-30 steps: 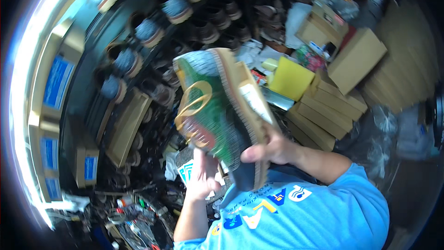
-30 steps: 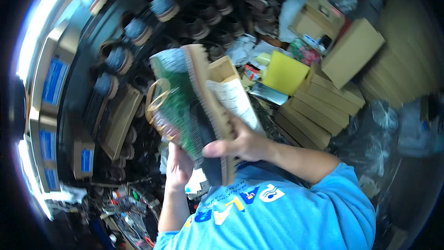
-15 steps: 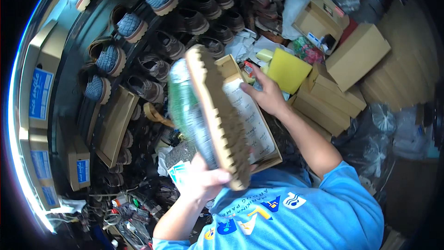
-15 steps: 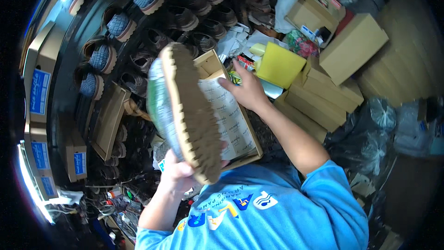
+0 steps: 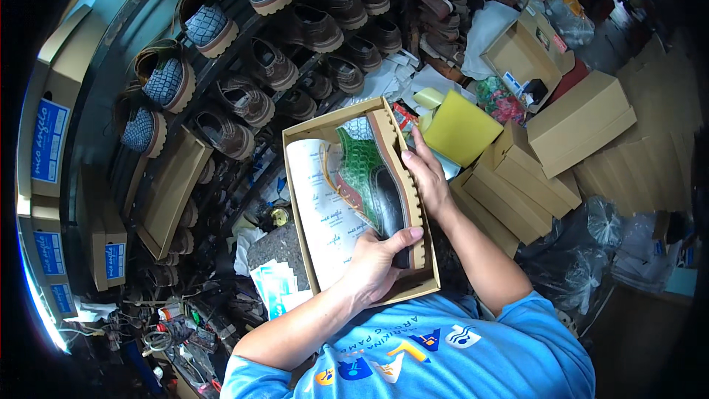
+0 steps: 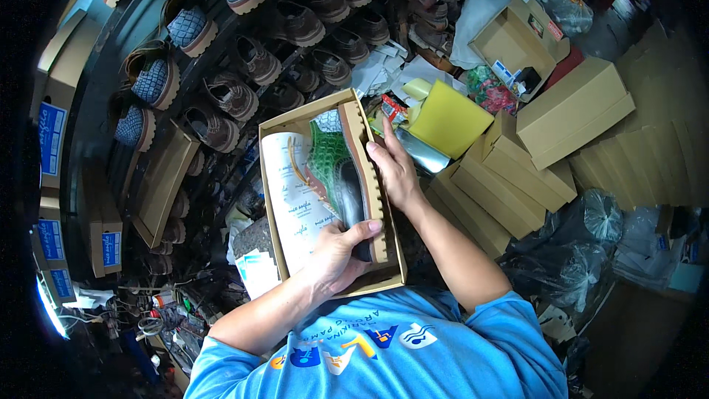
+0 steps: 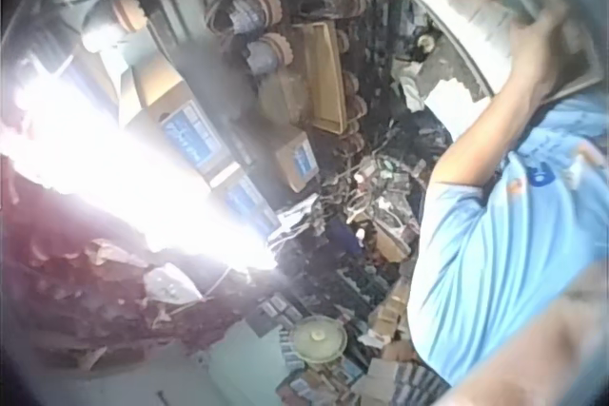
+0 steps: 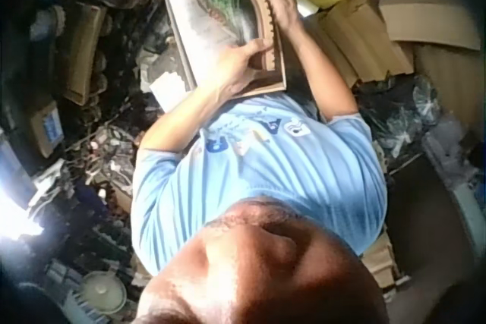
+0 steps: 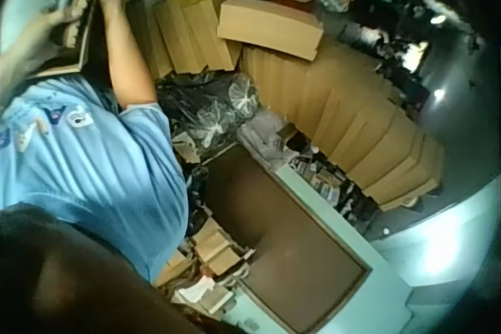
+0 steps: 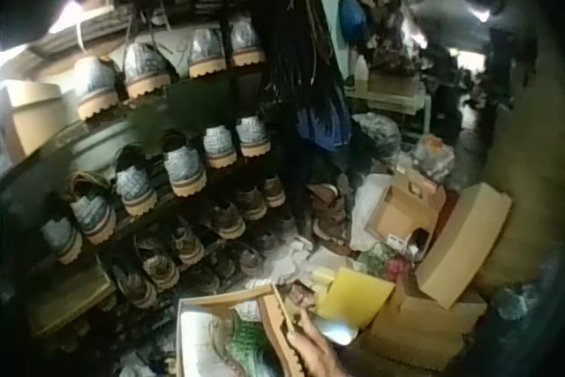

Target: Packing shoes into boxes, including tying laces, wrapping in tissue, and applying brand labels.

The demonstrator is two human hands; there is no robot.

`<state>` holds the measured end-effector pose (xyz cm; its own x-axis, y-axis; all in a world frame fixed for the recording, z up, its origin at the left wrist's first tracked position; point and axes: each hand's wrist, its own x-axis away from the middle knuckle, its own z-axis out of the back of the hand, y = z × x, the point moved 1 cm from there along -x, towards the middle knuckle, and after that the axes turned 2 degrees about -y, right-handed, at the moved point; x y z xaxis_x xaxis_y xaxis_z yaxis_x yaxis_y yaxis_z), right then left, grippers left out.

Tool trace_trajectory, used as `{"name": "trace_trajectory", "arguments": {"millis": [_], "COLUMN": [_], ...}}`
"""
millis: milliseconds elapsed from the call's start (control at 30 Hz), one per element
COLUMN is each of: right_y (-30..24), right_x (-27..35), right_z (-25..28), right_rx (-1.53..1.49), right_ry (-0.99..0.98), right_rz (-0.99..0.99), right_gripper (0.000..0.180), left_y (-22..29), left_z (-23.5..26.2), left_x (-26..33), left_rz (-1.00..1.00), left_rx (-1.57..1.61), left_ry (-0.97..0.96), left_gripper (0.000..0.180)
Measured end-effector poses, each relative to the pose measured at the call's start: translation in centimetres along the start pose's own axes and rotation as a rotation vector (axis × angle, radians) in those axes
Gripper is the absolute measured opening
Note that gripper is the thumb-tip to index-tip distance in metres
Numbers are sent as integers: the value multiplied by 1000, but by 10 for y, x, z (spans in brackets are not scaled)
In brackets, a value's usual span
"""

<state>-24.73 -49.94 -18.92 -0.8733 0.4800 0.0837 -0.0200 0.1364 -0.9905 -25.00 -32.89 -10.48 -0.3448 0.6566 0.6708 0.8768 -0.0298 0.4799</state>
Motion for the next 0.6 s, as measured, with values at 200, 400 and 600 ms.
{"name": "trace_trajectory", "arguments": {"millis": [200, 400, 600], "right_y": [-8, -8, -2], "right_x": [4, 31, 28], "right_z": [-1, 3, -9], "right_rx": [-189, -291, -138], "right_ry": [-111, -254, -269], "right_rz": [-76, -6, 30], "right_gripper": [76, 73, 74], "left_y": [33, 193, 204], "left_z": [30, 209, 359], "left_x": [58, 45, 97], "left_rz": [49, -1021, -787], "left_rx": [-390, -2071, -2241], "left_ry": [-45, 1277, 1507], "left_gripper": [61, 64, 45]}}
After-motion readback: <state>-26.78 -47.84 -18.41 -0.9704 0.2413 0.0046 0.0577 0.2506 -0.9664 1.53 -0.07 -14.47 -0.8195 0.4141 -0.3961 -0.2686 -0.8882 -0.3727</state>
